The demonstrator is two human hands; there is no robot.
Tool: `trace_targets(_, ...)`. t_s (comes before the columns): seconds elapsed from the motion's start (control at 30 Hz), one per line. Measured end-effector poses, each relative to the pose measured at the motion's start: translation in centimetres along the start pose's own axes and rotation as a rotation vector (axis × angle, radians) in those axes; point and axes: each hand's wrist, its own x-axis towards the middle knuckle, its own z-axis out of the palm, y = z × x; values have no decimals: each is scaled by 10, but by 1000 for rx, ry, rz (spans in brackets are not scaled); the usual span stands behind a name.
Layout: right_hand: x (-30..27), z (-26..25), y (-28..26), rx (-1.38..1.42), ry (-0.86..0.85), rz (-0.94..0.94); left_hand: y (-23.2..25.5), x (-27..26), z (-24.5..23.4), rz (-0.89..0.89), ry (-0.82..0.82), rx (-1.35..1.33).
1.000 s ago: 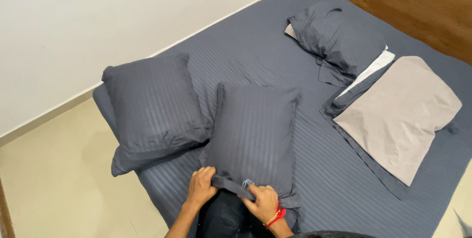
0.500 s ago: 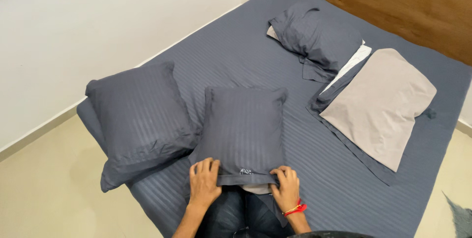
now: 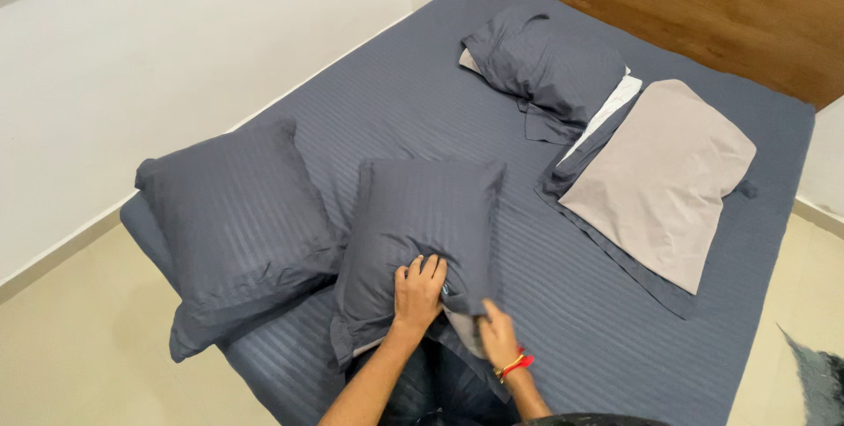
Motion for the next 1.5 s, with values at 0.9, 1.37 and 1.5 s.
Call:
trace_targets(0.9,106,7,-19,463,28,266,-152,-4,-30,-936,-211,-1251)
trace_targets(1.37,133,-37,42,-30,-350,795,-202,-68,40,-1168,-511,-1353)
trace_targets(1.5,95,-30,73,95,-228,741,-190,-79,50,-1229,-390,-1361)
